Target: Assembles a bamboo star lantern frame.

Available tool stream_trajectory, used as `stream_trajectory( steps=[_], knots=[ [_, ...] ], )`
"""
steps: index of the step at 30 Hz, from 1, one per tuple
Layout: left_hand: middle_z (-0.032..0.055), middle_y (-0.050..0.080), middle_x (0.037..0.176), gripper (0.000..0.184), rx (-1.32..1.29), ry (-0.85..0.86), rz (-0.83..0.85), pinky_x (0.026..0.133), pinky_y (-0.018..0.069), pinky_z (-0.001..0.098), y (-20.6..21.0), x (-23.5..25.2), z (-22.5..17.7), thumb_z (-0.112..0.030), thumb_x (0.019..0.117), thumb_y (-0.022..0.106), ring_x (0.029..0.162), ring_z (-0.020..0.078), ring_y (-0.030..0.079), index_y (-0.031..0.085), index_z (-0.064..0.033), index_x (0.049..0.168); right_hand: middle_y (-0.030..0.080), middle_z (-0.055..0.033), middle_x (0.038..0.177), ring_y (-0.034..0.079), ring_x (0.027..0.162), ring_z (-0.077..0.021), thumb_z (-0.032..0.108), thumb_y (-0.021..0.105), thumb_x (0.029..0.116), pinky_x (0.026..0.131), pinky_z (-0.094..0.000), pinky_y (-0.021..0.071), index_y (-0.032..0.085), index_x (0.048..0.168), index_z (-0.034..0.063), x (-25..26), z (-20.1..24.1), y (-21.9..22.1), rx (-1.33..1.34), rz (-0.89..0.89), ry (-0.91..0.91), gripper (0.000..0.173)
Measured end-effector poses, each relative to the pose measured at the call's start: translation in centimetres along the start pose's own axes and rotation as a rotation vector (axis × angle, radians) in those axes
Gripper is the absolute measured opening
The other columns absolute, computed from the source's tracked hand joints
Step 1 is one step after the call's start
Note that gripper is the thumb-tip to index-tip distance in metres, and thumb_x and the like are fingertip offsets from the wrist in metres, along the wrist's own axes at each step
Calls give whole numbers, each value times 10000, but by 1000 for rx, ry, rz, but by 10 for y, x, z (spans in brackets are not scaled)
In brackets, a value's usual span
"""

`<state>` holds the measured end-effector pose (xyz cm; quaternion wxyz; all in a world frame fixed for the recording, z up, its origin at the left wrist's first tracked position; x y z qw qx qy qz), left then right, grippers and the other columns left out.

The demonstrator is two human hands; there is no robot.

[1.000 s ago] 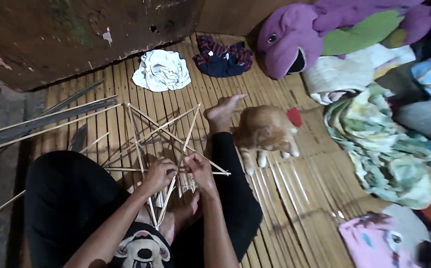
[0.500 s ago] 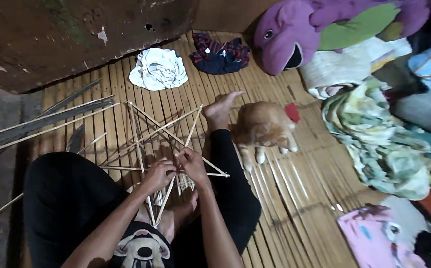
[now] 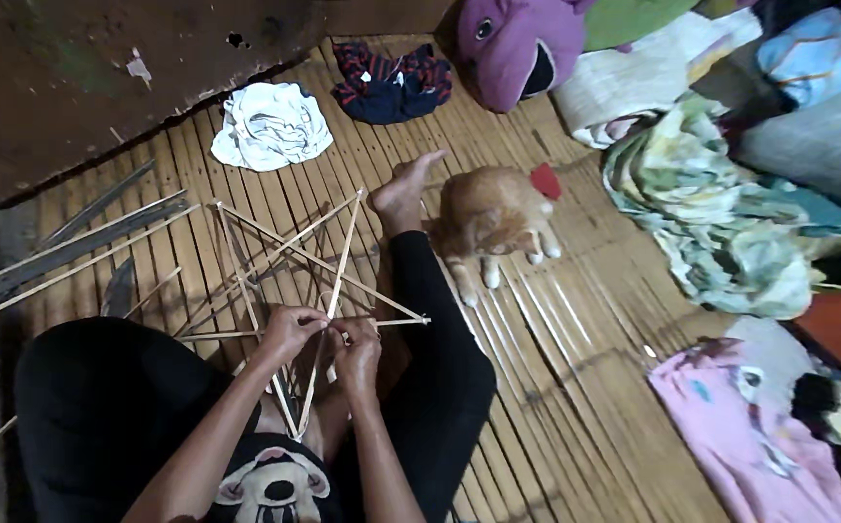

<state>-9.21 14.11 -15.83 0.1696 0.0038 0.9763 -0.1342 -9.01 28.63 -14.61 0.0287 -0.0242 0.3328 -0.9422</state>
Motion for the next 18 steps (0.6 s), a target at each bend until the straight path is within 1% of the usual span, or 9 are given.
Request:
stream_trajectory(
  steps=[2,4,8,10,15,18],
  knots=[
    [67,749,1016,110,-16,-5,-5,921,531,266,0,1,0,-62,963,693,971,67,677,762,-8,1029,730,-180,967,690,977,-352,36,734,881,884,-505,552,804,980,23,1,2,1,-25,-6,-3,121],
    [63,747,1011,104,-35,-5,-12,912,530,250,2,0,0,-56,959,693,961,52,673,760,-4,1021,730,-178,970,688,984,-358,39,742,876,877,-512,549,808,969,34,1,3,1,-46,-14,-1,115],
    [48,747,986,87,-72,40,-42,897,533,224,2,-1,2,-38,945,700,945,28,671,761,-3,997,731,-164,923,695,932,-343,40,762,844,836,-495,561,812,919,37,-1,2,3,-56,-96,-69,90],
    [55,747,980,80,-102,61,-58,899,534,219,2,-2,0,-17,935,703,945,27,672,760,7,986,733,-158,902,698,904,-335,35,766,824,818,-482,568,811,897,33,-2,3,4,-62,-143,-108,85],
    [43,748,950,64,-156,74,-68,883,539,203,5,-1,4,5,913,717,922,11,673,762,8,958,720,-156,863,701,852,-321,46,760,813,765,-473,573,800,873,25,-6,0,8,-102,-197,-122,76],
    [38,746,944,62,-160,80,-76,879,536,194,5,-1,3,7,908,720,919,7,670,767,1,949,710,-153,843,698,822,-309,52,756,805,747,-451,578,788,855,14,-6,0,11,-106,-213,-144,70]
  ],
)
Point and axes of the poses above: each hand's wrist, its own x-axis towards the middle knuckle, its own y-axis out of the palm, z = x × y, the point moved 5 cm from there along x, towards the middle knuckle
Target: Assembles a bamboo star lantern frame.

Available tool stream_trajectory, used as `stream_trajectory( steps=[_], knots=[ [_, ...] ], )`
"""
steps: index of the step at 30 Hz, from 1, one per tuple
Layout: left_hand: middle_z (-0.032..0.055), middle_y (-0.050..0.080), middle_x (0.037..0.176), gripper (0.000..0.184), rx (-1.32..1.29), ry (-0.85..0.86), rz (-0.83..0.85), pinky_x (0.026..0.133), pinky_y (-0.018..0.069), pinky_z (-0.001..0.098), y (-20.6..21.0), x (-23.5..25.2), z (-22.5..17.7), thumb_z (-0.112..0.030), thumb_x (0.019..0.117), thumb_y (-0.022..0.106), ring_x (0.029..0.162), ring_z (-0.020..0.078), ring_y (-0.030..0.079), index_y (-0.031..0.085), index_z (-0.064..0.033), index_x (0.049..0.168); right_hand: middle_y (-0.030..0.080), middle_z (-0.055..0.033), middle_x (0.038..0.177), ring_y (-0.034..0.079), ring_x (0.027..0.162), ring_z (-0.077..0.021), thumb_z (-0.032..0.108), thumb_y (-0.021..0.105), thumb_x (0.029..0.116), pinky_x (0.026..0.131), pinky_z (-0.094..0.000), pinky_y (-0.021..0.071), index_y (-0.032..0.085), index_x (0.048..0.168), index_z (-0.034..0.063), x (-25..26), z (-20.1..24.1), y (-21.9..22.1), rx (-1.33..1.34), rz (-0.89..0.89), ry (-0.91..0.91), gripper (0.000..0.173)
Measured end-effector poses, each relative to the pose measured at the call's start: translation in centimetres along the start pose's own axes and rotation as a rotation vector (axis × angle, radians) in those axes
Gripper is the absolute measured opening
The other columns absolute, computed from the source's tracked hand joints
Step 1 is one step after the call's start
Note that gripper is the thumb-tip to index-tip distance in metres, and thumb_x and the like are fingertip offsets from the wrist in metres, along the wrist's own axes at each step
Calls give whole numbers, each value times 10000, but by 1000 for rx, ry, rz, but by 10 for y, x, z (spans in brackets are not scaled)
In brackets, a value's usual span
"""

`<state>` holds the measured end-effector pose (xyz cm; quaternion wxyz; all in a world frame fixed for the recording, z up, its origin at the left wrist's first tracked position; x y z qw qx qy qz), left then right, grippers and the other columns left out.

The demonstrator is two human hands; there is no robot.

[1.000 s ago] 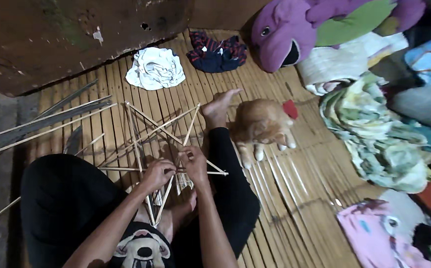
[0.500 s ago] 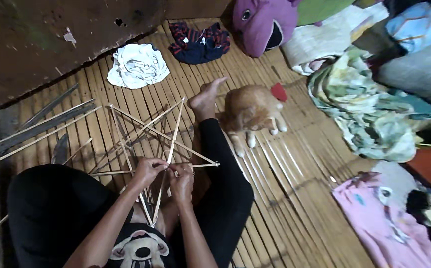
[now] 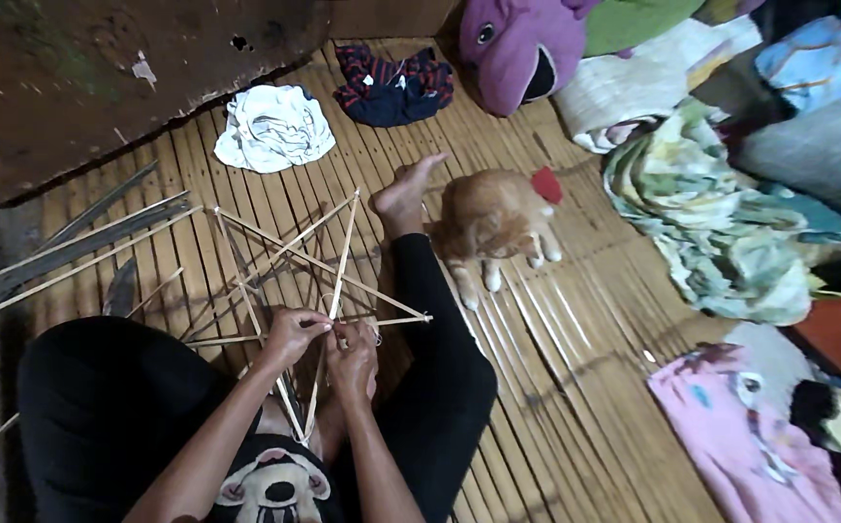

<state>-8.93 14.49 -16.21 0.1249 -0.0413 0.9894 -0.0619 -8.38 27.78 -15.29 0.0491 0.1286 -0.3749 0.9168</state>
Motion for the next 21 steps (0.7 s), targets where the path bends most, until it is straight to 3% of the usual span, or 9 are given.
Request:
stream_trajectory(
  steps=[5,10,14,16,21],
  knots=[
    [39,744,966,72,11,-35,22,885,541,208,-1,2,-3,-20,936,705,929,13,672,764,-9,974,699,-142,840,692,813,-291,72,732,803,734,-427,575,770,840,8,0,1,4,30,-8,-11,83],
    [48,734,994,104,117,-199,98,881,529,267,-8,9,-16,-79,976,689,914,56,662,756,-22,1032,701,-126,866,686,848,-279,67,713,781,743,-401,573,777,827,36,1,3,4,58,-45,-109,85],
    [59,727,1008,113,225,-308,260,871,522,280,-14,19,-29,-61,961,706,902,68,648,752,-15,1053,746,-150,1023,696,914,-328,65,718,770,795,-430,574,773,803,34,1,8,0,59,-47,-273,71],
    [78,726,1008,133,265,-314,301,863,527,294,-15,24,-32,-45,944,719,891,86,651,744,-2,1067,762,-135,1097,700,917,-322,68,705,778,811,-416,565,779,789,46,2,9,-1,49,-58,-348,79],
    [57,684,877,284,244,-242,376,759,534,267,-13,34,-37,27,892,744,749,75,625,647,-5,1157,779,-92,1055,698,923,-283,69,693,801,852,-352,552,772,769,58,4,5,-4,63,-65,-432,86]
  ],
)
Point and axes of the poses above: each hand's wrist, its own x-axis towards the middle knuckle, its own y-axis out of the palm, z = x × y, the point moved 5 cm from there along x, towards the middle knuckle
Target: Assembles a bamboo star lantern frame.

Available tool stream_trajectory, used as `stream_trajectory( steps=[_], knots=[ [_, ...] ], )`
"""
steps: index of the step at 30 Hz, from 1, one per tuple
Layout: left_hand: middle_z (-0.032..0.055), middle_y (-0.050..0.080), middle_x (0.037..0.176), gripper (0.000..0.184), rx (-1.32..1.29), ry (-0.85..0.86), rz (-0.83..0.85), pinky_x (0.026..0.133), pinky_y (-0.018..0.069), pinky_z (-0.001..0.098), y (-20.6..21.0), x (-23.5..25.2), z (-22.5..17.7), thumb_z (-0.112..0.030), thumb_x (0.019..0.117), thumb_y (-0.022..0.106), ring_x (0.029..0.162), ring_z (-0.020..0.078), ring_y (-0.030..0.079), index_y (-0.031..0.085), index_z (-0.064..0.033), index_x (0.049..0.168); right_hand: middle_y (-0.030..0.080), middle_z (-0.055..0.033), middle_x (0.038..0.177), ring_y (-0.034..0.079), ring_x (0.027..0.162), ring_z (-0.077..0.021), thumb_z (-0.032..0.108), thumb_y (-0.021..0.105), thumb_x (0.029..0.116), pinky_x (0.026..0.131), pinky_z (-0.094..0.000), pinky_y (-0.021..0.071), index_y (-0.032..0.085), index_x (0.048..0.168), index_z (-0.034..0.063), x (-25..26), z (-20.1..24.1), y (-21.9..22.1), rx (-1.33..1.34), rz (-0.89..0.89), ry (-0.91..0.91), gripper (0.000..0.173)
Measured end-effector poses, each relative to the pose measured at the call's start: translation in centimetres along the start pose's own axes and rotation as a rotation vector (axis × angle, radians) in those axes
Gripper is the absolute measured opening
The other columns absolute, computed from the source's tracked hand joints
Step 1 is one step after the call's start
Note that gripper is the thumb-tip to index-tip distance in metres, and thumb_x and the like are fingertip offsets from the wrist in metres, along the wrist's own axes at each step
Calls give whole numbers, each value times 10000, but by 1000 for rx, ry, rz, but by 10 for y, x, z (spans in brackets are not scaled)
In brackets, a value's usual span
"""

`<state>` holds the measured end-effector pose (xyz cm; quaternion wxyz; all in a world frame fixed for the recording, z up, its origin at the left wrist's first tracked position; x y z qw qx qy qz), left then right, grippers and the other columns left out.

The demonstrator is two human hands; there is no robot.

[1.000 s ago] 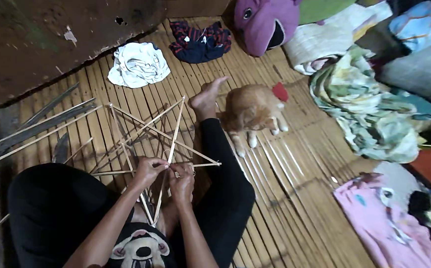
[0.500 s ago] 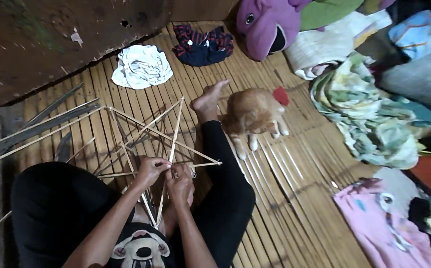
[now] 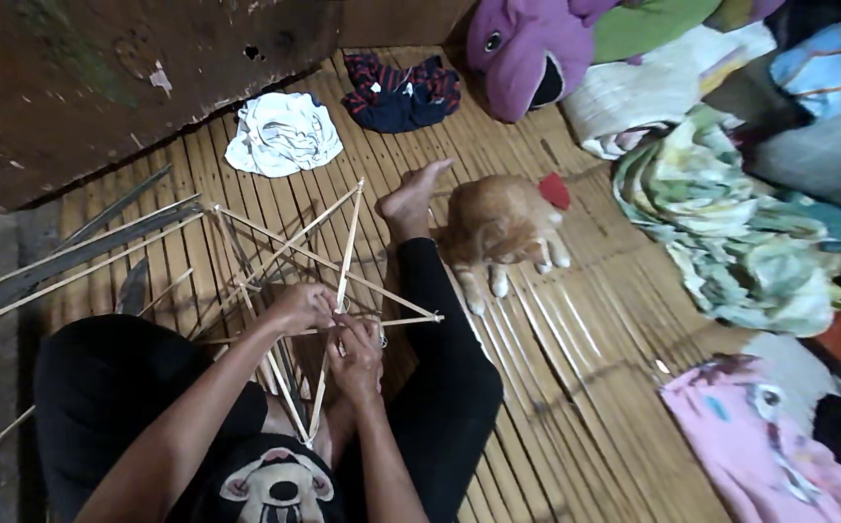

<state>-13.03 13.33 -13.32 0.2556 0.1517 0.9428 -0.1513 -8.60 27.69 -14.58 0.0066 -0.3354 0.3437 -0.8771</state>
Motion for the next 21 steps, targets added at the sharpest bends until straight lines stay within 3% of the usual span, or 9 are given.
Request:
stream_trajectory(
  steps=[6,13,18,21],
  knots=[
    [57,673,825,294,-69,7,29,738,557,250,-2,1,2,65,873,747,700,75,640,609,23,1129,768,-94,935,688,868,-252,87,684,810,833,-330,546,777,795,58,3,-3,-1,40,2,-25,98],
    [5,688,807,230,-62,105,-48,730,536,225,0,-11,-2,29,887,748,723,36,632,641,1,1089,762,-98,914,684,847,-225,86,674,814,800,-318,538,759,794,47,6,-5,-2,117,21,19,96],
    [20,707,886,188,12,135,-84,760,547,217,1,-18,-2,-22,898,762,785,37,655,674,1,1062,762,-107,916,694,852,-224,71,672,791,794,-324,541,740,772,41,6,-6,-2,143,39,39,77],
    [18,698,861,177,-81,169,-102,753,556,219,2,-16,6,1,881,761,770,41,658,668,9,1032,763,-112,922,696,873,-226,71,671,793,819,-330,536,744,776,35,6,-7,-3,161,38,46,83]
  ],
)
Point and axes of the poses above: each hand's wrist, its own x-axis towards the middle knuckle, its own y-axis out of the palm, z = x × y, the point moved 5 cm from there along x, towards the middle knuckle
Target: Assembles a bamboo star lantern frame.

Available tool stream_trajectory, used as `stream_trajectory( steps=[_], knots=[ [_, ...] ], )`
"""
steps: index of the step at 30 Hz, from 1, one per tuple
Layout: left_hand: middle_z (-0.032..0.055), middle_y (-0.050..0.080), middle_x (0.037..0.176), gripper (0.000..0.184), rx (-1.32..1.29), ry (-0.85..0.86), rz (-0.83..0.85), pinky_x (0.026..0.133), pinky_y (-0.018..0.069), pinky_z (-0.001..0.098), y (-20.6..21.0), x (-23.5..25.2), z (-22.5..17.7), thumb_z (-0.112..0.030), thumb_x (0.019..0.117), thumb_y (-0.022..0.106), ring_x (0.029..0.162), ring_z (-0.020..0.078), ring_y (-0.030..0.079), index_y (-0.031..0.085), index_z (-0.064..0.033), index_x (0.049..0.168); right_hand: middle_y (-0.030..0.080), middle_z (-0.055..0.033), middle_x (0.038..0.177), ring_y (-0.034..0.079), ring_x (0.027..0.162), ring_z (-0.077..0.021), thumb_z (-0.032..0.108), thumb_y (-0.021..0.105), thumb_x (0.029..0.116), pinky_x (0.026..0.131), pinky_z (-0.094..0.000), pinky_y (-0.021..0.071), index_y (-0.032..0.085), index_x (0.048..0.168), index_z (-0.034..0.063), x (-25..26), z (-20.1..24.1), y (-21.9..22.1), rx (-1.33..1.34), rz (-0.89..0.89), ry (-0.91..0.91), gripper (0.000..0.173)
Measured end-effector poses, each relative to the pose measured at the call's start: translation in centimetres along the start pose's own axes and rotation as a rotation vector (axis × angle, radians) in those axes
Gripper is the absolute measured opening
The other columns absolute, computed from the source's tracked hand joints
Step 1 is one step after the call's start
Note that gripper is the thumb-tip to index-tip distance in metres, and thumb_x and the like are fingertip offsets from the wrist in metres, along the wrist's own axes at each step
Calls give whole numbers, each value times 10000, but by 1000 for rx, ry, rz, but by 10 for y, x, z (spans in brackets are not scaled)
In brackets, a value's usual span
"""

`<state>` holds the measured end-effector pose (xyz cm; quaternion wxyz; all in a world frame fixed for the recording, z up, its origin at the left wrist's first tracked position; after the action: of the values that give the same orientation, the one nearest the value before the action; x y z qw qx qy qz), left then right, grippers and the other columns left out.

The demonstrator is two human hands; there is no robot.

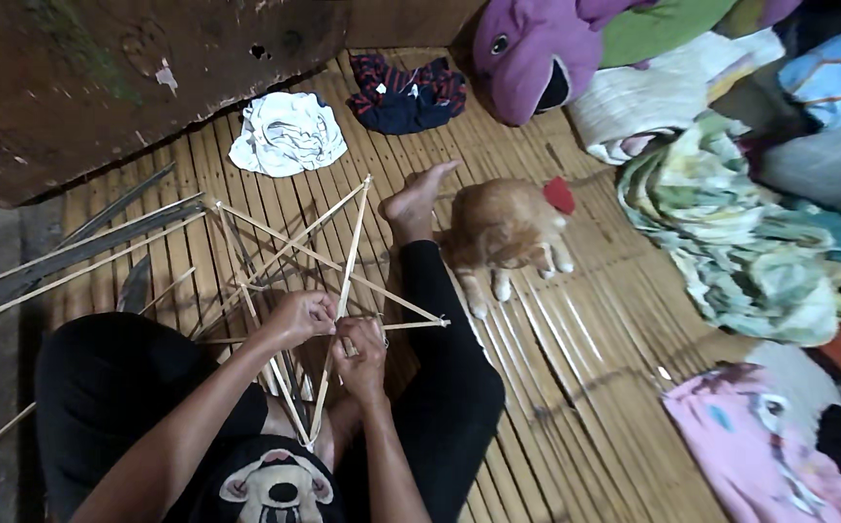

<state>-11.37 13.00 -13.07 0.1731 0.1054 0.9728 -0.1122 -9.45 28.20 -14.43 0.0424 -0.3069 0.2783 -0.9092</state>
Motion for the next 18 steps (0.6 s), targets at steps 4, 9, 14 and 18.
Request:
stream_trajectory(
  steps=[4,9,14,18],
  knots=[
    [6,689,820,200,-232,-73,-52,786,584,251,4,-2,8,59,885,731,757,62,679,615,13,1042,756,-123,988,682,926,-229,73,665,794,836,-313,531,750,782,33,0,0,-2,28,-6,31,95],
    [8,672,804,203,-238,-128,-52,773,570,241,6,-1,5,59,892,727,738,59,662,594,14,1039,769,-119,1048,680,889,-193,62,658,794,769,-268,522,744,759,32,0,0,-4,38,-14,28,98],
    [4,654,785,200,-194,-161,-15,758,568,231,4,0,-2,68,896,721,718,55,655,584,16,1033,772,-108,991,672,870,-189,62,658,798,772,-266,511,747,763,32,1,2,-5,35,-28,20,101],
    [3,676,802,169,-186,-141,4,760,575,226,5,0,-2,74,897,712,717,49,662,637,26,1040,763,-109,935,679,873,-200,71,654,807,787,-278,524,747,777,32,0,0,-5,48,-27,11,105]
  ],
)
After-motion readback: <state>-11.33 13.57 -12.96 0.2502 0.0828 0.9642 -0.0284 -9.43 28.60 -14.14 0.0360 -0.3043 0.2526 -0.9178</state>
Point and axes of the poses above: each hand's wrist, its own x-axis towards the middle knuckle, its own y-axis out of the palm, z = x × y, the point moved 5 cm from there along x, towards the middle knuckle
